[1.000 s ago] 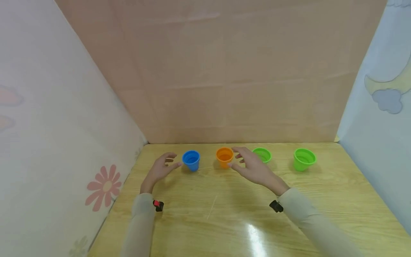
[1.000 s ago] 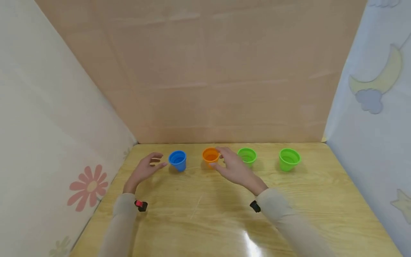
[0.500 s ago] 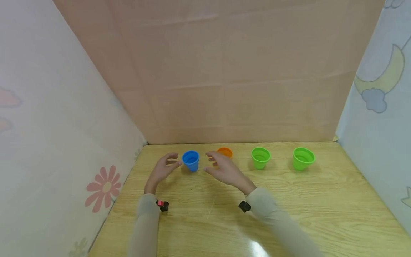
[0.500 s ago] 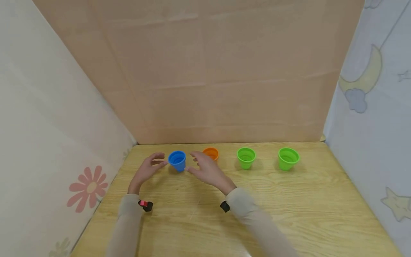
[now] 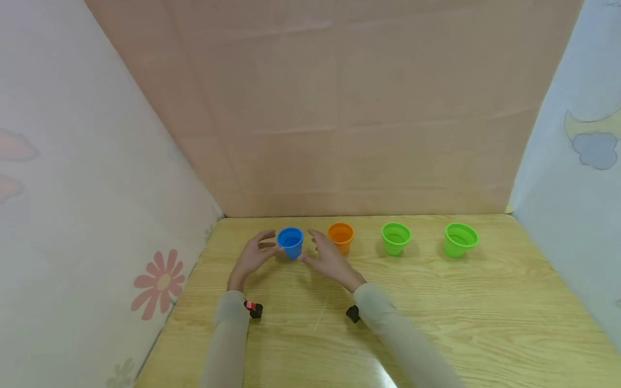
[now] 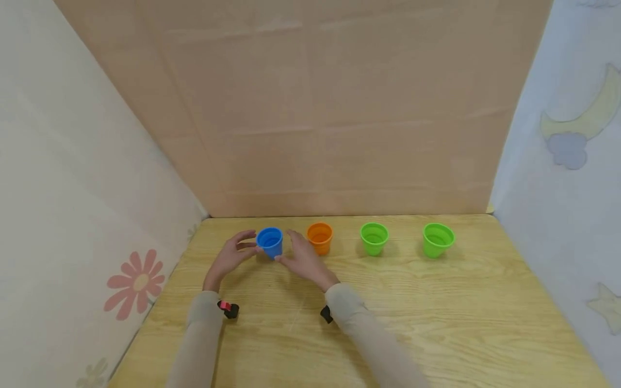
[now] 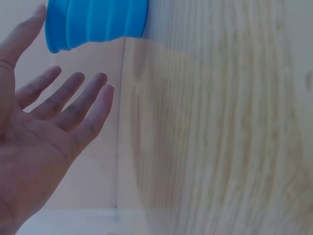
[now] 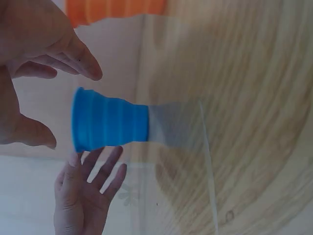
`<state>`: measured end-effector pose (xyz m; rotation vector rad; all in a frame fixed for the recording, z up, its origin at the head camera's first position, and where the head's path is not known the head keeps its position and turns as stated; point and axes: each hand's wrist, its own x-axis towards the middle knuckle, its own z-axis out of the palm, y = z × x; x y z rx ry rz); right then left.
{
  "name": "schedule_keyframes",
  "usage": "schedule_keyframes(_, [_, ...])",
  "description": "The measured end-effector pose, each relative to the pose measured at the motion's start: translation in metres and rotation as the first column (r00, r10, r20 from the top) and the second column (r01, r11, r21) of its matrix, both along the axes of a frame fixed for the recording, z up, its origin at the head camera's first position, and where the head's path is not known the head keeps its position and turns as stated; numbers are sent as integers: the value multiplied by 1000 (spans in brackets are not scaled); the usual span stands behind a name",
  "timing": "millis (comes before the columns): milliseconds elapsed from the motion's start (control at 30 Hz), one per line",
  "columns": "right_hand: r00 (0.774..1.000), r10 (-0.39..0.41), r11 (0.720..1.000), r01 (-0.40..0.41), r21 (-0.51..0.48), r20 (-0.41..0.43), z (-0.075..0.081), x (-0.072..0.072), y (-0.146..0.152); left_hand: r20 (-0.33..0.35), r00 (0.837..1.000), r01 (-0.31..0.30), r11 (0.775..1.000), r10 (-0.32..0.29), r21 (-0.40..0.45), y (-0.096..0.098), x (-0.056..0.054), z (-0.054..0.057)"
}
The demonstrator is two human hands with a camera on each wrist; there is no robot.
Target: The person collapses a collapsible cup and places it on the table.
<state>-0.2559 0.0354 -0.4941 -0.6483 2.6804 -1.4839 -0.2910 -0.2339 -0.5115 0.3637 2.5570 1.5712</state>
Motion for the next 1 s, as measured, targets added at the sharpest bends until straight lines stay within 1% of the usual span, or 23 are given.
schedule_keyframes(100, [998,-6,999,8,-47,56,-7,-8,-4,0,1000,9,1000,-9,5,3,-2,-2])
schedule_keyframes(167, [995,-5,997,12,-77,98,-11,-12,-8,9,1000,4,1000,-4,9,4,-3,-3])
schedule_keyframes(267, [990,0,996,12,-87,140,-15,-18,-13,19,1000,-5,1000,5,13,4,-3,-4])
schedule_keyframes(500, [988,-12,997,24,-73,156,-20,-25,-19,39,999,14,1000,-15,12,5,-5,-9])
schedule_keyframes(633, [985,-10,995,27,-94,170,-24,-27,-20,48,998,28,999,-30,30,8,-4,-11])
schedule_keyframes(767, [983,-22,991,44,-123,180,-26,-30,-21,42,998,45,998,-47,46,12,-5,-15])
schedule_keyframes(867, [981,-33,988,61,-141,193,-26,-32,-23,35,999,39,998,-41,52,14,-5,-18])
schedule_keyframes(1000, [976,-36,986,71,-153,217,-25,-34,-24,29,999,22,997,-24,77,14,-4,-18])
